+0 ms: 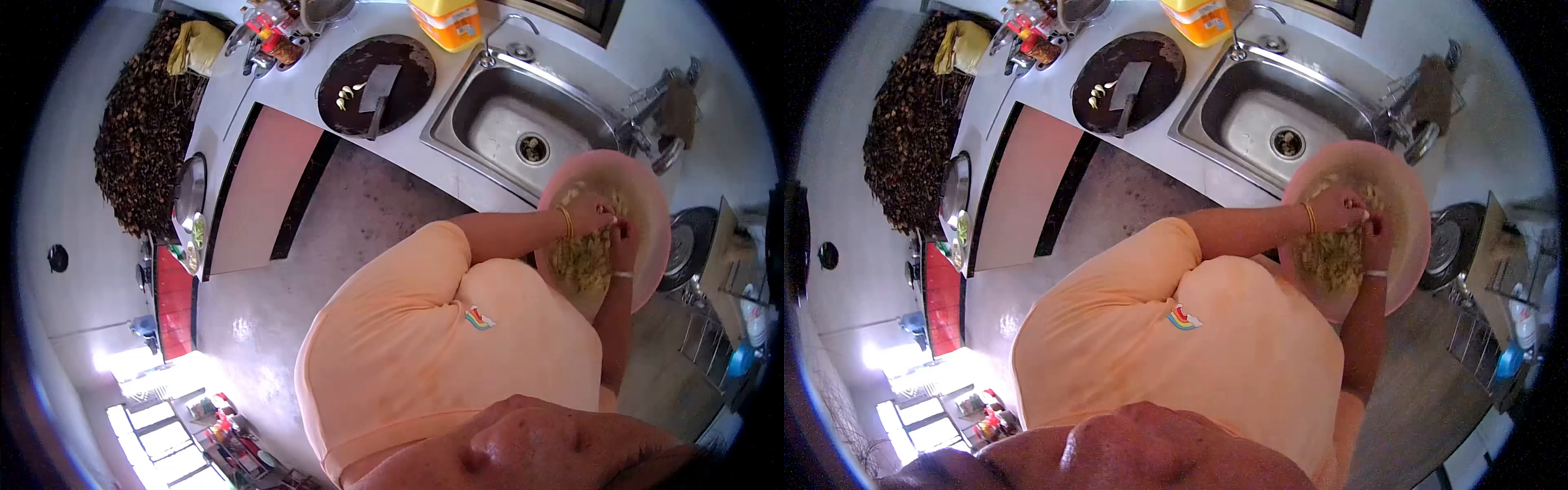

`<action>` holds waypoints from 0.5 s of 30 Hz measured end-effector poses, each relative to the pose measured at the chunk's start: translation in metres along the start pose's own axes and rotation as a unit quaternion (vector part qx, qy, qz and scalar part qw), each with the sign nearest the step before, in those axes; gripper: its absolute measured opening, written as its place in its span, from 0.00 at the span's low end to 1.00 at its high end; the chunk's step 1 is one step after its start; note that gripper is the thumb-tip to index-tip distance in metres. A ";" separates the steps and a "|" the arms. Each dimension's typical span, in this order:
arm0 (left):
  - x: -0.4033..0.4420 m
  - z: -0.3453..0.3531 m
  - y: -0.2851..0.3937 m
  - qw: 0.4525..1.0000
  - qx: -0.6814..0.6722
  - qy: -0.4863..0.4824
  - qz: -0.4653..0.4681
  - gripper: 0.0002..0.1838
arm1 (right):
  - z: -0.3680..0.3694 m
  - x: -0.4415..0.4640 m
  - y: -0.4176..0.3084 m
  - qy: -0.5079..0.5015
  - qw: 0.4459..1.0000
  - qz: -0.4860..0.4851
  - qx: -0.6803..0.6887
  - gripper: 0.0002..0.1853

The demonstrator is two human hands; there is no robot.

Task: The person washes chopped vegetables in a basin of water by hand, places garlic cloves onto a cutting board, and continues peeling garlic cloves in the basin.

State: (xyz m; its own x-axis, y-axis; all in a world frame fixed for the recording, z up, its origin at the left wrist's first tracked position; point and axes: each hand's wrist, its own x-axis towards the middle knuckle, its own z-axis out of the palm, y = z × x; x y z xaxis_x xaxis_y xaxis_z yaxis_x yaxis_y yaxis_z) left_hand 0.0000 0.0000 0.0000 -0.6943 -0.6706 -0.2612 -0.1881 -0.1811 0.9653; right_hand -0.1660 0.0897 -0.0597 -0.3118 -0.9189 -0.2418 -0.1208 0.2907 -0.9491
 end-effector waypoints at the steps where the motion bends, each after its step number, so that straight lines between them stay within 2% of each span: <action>1: 0.000 0.001 0.006 0.999 0.027 0.000 0.037 0.13 | -0.005 -0.001 -0.001 0.026 0.993 -0.020 -0.117 0.10; 2: 0.002 -0.002 0.012 0.996 0.055 0.001 0.074 0.14 | -0.011 0.000 -0.002 0.053 0.970 -0.042 -0.233 0.12; 3: -0.032 -0.035 0.017 0.998 0.052 0.006 0.043 0.14 | 0.024 -0.019 0.010 0.033 0.974 -0.020 -0.223 0.12; 5: -0.029 -0.068 0.040 0.984 0.001 0.102 0.148 0.14 | 0.012 0.009 0.047 0.026 0.923 -0.089 -0.374 0.09; 6: -0.024 -0.090 0.041 0.968 0.036 0.157 0.191 0.14 | 0.014 0.012 0.032 0.024 0.919 -0.098 -0.381 0.09; 7: -0.021 -0.115 0.040 0.949 0.068 0.209 0.227 0.15 | 0.017 0.007 0.014 0.022 0.902 -0.034 -0.430 0.09; 8: -0.033 -0.155 0.047 0.949 0.081 0.243 0.186 0.14 | 0.037 0.005 0.004 0.021 0.886 0.029 -0.461 0.10; 9: -0.043 -0.191 0.054 0.947 0.085 0.274 0.147 0.14 | 0.039 0.006 0.004 0.021 0.887 0.029 -0.461 0.10; 10: -0.042 -0.228 0.038 0.906 0.105 0.348 0.217 0.14 | 0.039 0.007 0.004 0.002 0.874 0.012 -0.486 0.12; 11: -0.032 -0.280 0.004 0.902 0.086 0.372 0.199 0.14 | 0.048 0.006 0.003 -0.018 0.863 -0.004 -0.505 0.14; 12: -0.048 -0.318 -0.004 0.856 0.145 0.456 0.197 0.13 | 0.053 0.004 -0.002 -0.012 0.862 -0.002 -0.506 0.14; 13: -0.067 -0.353 -0.007 0.807 0.233 0.496 0.219 0.12 | 0.053 0.003 -0.013 -0.023 0.858 0.004 -0.513 0.15; 14: -0.086 -0.386 -0.004 0.806 0.259 0.517 0.127 0.12 | 0.060 0.000 -0.020 -0.035 0.856 0.012 -0.516 0.17; 15: -0.093 -0.424 -0.030 0.788 0.280 0.541 0.087 0.12 | 0.060 0.002 -0.005 -0.030 0.854 0.019 -0.519 0.17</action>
State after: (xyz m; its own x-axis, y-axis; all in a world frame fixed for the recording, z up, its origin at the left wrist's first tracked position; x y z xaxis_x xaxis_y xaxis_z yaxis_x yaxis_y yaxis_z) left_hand 0.3652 -0.2373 -0.0039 0.1981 -0.9261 0.3210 -0.6431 0.1244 0.7556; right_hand -0.1091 0.0704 -0.0673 -0.2897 -0.9064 -0.3073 -0.8914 0.3725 -0.2581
